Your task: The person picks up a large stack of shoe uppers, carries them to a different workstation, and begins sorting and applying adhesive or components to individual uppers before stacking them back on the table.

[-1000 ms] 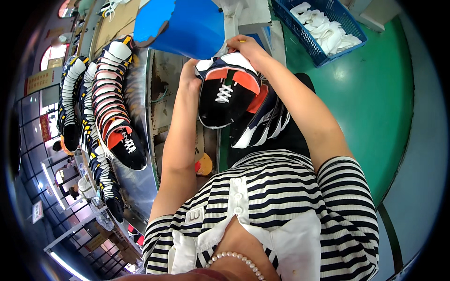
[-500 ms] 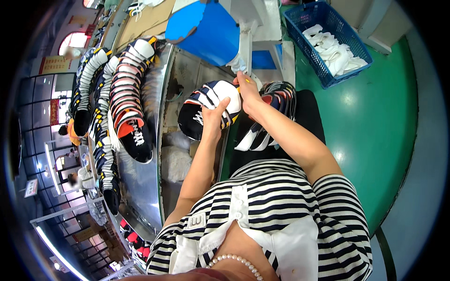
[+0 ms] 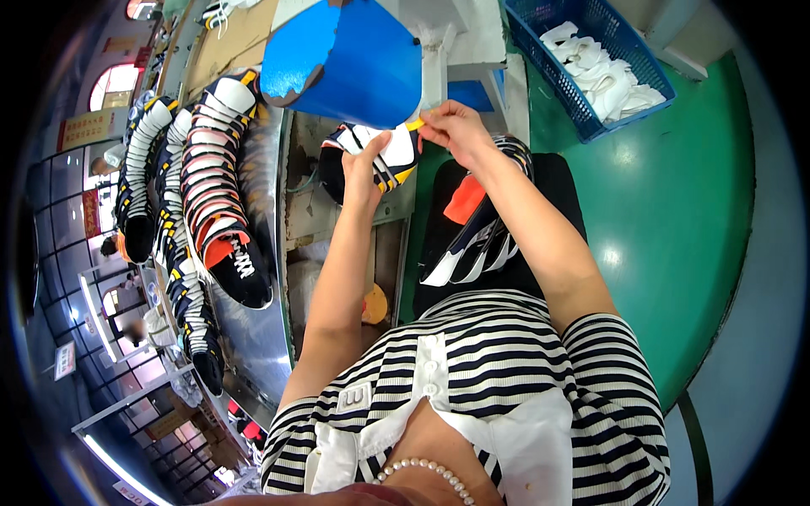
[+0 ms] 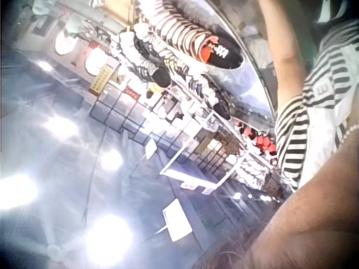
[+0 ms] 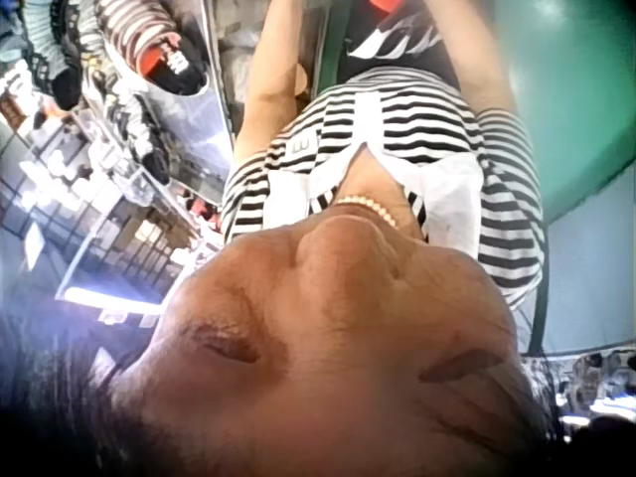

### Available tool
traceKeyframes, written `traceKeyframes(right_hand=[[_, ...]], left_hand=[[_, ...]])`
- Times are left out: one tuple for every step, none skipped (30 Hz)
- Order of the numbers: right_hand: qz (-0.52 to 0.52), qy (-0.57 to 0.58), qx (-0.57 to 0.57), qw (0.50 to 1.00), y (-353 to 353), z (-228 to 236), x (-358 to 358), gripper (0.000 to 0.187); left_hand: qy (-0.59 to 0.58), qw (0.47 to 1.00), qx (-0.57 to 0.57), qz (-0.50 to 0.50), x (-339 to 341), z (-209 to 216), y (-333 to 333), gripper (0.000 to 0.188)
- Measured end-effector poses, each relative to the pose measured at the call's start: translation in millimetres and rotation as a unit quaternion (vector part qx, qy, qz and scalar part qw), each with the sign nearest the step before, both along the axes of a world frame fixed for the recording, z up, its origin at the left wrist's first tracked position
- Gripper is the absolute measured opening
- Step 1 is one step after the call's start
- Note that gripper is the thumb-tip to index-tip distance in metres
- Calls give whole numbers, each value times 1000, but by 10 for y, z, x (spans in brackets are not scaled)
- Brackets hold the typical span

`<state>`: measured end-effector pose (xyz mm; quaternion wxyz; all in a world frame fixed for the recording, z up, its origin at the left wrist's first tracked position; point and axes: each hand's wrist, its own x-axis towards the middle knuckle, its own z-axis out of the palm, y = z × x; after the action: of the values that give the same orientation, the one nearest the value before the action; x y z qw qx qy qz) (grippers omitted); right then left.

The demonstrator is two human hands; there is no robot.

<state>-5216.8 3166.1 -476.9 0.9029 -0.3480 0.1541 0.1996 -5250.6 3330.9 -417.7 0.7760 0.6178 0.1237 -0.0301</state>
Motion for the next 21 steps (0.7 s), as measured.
traceKeyframes(right_hand=[[-13, 24, 25, 999, 30, -18, 12, 12], [-33, 44, 28, 998, 94, -29, 32, 11], [-26, 44, -8, 999, 104, -64, 89, 10], [-8, 37, -38, 999, 151, -46, 147, 9], [-16, 18, -59, 998, 152, -35, 122, 9], [-16, -14, -69, 997, 173, 33, 164, 10], [-13, 9, -154, 988, 174, 88, 206, 16], [-18, -45, -178, 983, 34, -71, 314, 20], [19, -128, -194, 972, -88, -207, 346, 22], [-7, -139, -238, 961, -113, -357, 336, 27], [42, -186, -434, 881, -132, -421, 229, 31], [137, -291, -569, 757, -287, -481, 137, 37], [231, -303, -620, 685, -325, -427, 1, 47], [291, -364, -679, 568, -237, -173, -255, 57], [331, -425, -696, 474, -313, -311, -331, 62], [408, -402, -700, 427, -315, -337, -314, 62], [482, -375, -698, 374, -323, -354, -271, 62], [550, -344, -692, 316, -321, -335, -224, 62], [575, -303, -698, 302, -269, -276, -197, 67], [581, -304, -691, 304, -284, -262, -155, 71], [588, -310, -680, 307, -280, -275, -145, 76]], left_hand=[[25, 999, -21, 18, 1, -2, -3, 39], [50, 998, -19, 40, 21, -78, 40, 36], [92, 993, -49, 46, 40, -79, 32, 33], [126, 987, -75, 63, 49, -20, 72, 31], [185, 969, -150, 70, 51, -84, 93, 28], [226, 945, -222, 84, 116, -117, 137, 25], [234, 940, -232, 85, 151, -177, 216, 26], [255, 943, -182, 112, 243, -147, 119, 28], [265, 931, -208, 136, 277, -109, 139, 27], [217, 908, -314, 171, 282, -209, 279, 25], [194, 900, -294, 257, 158, -331, 522, 23], [159, 916, -250, 272, -26, -219, 592, 23], [95, 937, -188, 279, -315, 49, 583, 23], [56, 956, -118, 263, -716, 324, 656, 24], [40, 967, -58, 246, -1027, 577, 660, 25], [11, 962, 13, 273, -1300, 906, 587, 29], [-2, 956, 34, 291, -1558, 1232, 530, 33], [-30, 946, 54, 318, -1787, 1439, 543, 36], [-49, 926, 64, 368, -1973, 1556, 600, 35], [-85, 905, 92, 407, -2089, 1605, 676, 37], [-116, 866, 140, 466, -2159, 1553, 794, 40]])
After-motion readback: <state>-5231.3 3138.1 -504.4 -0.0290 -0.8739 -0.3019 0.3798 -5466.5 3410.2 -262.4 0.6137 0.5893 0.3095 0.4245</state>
